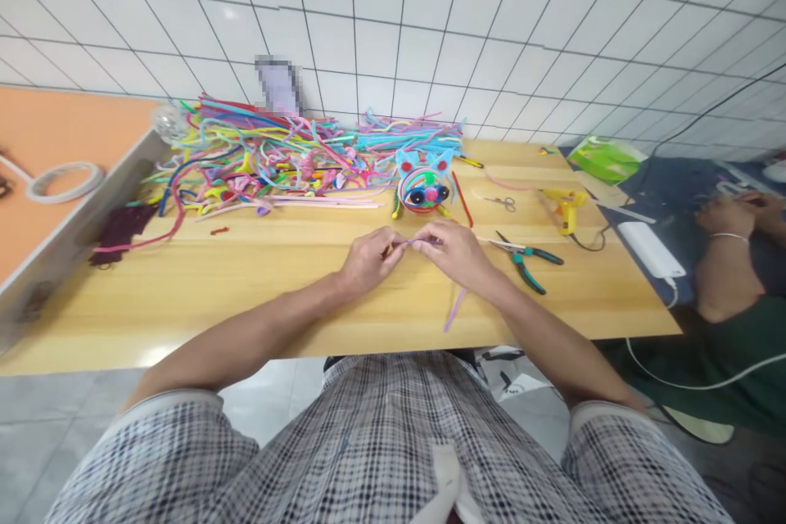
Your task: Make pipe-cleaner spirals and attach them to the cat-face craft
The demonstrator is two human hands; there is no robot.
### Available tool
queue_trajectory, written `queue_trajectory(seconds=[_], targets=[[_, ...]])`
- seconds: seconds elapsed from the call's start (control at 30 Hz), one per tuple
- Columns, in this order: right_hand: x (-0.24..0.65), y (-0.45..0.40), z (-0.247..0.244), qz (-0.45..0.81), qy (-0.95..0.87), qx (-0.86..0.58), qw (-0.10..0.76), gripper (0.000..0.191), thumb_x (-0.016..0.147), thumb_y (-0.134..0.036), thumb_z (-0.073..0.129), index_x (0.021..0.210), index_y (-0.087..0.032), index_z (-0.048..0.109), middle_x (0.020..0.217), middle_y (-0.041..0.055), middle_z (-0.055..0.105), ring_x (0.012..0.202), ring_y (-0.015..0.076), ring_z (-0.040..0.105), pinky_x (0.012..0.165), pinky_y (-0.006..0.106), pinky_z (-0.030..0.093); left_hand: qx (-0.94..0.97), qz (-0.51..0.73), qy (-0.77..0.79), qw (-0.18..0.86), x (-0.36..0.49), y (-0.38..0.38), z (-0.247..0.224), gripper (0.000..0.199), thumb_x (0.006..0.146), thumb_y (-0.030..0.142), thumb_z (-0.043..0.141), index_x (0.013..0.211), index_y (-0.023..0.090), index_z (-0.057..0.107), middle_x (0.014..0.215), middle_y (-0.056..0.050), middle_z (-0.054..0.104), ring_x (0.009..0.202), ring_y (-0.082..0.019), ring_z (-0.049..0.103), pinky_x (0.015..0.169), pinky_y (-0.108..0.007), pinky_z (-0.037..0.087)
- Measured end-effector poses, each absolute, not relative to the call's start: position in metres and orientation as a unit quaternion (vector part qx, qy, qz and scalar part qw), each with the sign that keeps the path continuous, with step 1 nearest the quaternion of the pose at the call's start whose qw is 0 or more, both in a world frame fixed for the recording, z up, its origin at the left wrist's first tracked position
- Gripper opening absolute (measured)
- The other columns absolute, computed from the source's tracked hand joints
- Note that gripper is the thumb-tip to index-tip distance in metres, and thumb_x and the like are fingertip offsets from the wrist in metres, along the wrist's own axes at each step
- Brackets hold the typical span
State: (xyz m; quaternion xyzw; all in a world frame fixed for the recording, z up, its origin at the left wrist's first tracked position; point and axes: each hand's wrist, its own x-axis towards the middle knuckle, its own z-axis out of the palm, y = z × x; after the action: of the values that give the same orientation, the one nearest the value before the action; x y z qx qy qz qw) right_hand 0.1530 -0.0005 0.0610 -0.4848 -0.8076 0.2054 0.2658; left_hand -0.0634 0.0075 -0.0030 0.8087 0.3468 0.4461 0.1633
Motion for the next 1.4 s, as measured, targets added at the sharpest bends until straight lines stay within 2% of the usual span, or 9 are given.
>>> queue_trajectory(seconds=[0.1, 0.3, 0.43, 0.6, 0.7, 0.87, 1.03, 1.2, 1.4], targets=[[0.151, 0.005, 0.054, 0.209, -0.793, -0.488, 0.300, 0.009, 0.097, -0.021, 0.071, 0.088, -0.021, 0.075, 0.084, 0.0026, 0.073, 0.080, 0.0173, 0.066, 0.077, 0.030, 0.047, 0.812, 0.444, 0.348, 0.148, -0.064, 0.010, 0.003, 0.013, 0.104, 0.021, 0.061, 0.097, 0.019, 0.071, 0.076, 0.000, 0.066, 0.064, -0.012, 0.056, 0.068, -0.024, 0.047], [0.143, 0.007, 0.052, 0.219, -0.767, -0.481, 0.364, 0.012, 0.092, -0.019, 0.072, 0.080, -0.021, 0.072, 0.080, 0.0008, 0.067, 0.073, 0.0154, 0.059, 0.070, 0.029, 0.045, 0.806, 0.459, 0.358, 0.110, -0.064, 0.016, 0.010, 0.012, 0.093, 0.010, 0.064, 0.093, 0.019, 0.071, 0.077, 0.000, 0.069, 0.064, -0.012, 0.058, 0.067, -0.023, 0.047], [0.131, 0.010, 0.057, 0.230, -0.732, -0.474, 0.431, 0.015, 0.091, -0.020, 0.072, 0.076, -0.022, 0.070, 0.071, -0.0014, 0.063, 0.066, 0.0145, 0.054, 0.067, 0.030, 0.043, 0.767, 0.506, 0.378, 0.107, -0.063, 0.021, 0.020, 0.011, 0.091, 0.013, 0.064, 0.089, 0.020, 0.073, 0.071, 0.002, 0.068, 0.058, -0.010, 0.053, 0.061, -0.023, 0.043], [0.116, 0.016, 0.069, 0.211, -0.709, -0.447, 0.504, 0.020, 0.094, -0.026, 0.069, 0.075, -0.023, 0.068, 0.069, -0.0015, 0.058, 0.063, 0.0142, 0.050, 0.065, 0.031, 0.042, 0.673, 0.564, 0.426, 0.219, -0.054, 0.031, 0.039, 0.013, 0.094, 0.027, 0.071, 0.083, 0.019, 0.072, 0.062, 0.005, 0.059, 0.054, -0.009, 0.046, 0.057, -0.024, 0.037], [0.112, 0.020, 0.075, 0.230, -0.695, -0.436, 0.524, 0.018, 0.095, -0.028, 0.068, 0.078, -0.023, 0.070, 0.070, -0.0012, 0.058, 0.065, 0.0146, 0.050, 0.065, 0.031, 0.041, 0.587, 0.610, 0.429, 0.314, -0.043, 0.031, 0.050, 0.022, 0.094, 0.035, 0.075, 0.078, 0.019, 0.070, 0.066, 0.003, 0.063, 0.059, -0.010, 0.049, 0.059, -0.023, 0.040], [0.121, 0.026, 0.085, 0.323, -0.696, -0.428, 0.478, 0.014, 0.096, -0.032, 0.070, 0.087, -0.022, 0.074, 0.073, -0.0006, 0.063, 0.067, 0.0149, 0.052, 0.064, 0.031, 0.041, 0.517, 0.625, 0.417, 0.410, -0.042, 0.017, 0.059, 0.029, 0.093, 0.046, 0.077, 0.086, 0.018, 0.074, 0.075, 0.000, 0.067, 0.060, -0.010, 0.048, 0.057, -0.023, 0.041], [0.143, 0.034, 0.103, 0.385, -0.765, -0.388, 0.341, 0.013, 0.093, -0.030, 0.072, 0.085, -0.020, 0.075, 0.076, 0.0000, 0.068, 0.070, 0.0145, 0.058, 0.065, 0.029, 0.041, 0.590, 0.480, 0.448, 0.470, -0.078, 0.006, 0.064, 0.032, 0.092, 0.050, 0.080, 0.098, 0.018, 0.079, 0.078, -0.001, 0.065, 0.063, -0.011, 0.049, 0.056, -0.024, 0.040], [0.154, 0.039, 0.112, 0.358, -0.819, -0.362, 0.266, 0.010, 0.092, -0.021, 0.069, 0.083, -0.019, 0.074, 0.075, -0.0011, 0.067, 0.068, 0.0125, 0.056, 0.065, 0.028, 0.038, 0.648, 0.345, 0.438, 0.518, -0.101, 0.007, 0.073, 0.033, 0.092, 0.050, 0.078, 0.094, 0.017, 0.076, 0.073, 0.001, 0.059, 0.064, -0.012, 0.045, 0.058, -0.025, 0.036], [0.150, 0.038, 0.106, 0.303, -0.869, -0.331, 0.209, 0.012, 0.092, -0.012, 0.070, 0.082, -0.018, 0.073, 0.079, 0.0000, 0.066, 0.074, 0.0130, 0.057, 0.071, 0.028, 0.037, 0.681, 0.280, 0.431, 0.522, -0.099, 0.007, 0.080, 0.034, 0.093, 0.051, 0.073, 0.093, 0.016, 0.073, 0.075, 0.001, 0.059, 0.065, -0.012, 0.045, 0.061, -0.026, 0.036]])
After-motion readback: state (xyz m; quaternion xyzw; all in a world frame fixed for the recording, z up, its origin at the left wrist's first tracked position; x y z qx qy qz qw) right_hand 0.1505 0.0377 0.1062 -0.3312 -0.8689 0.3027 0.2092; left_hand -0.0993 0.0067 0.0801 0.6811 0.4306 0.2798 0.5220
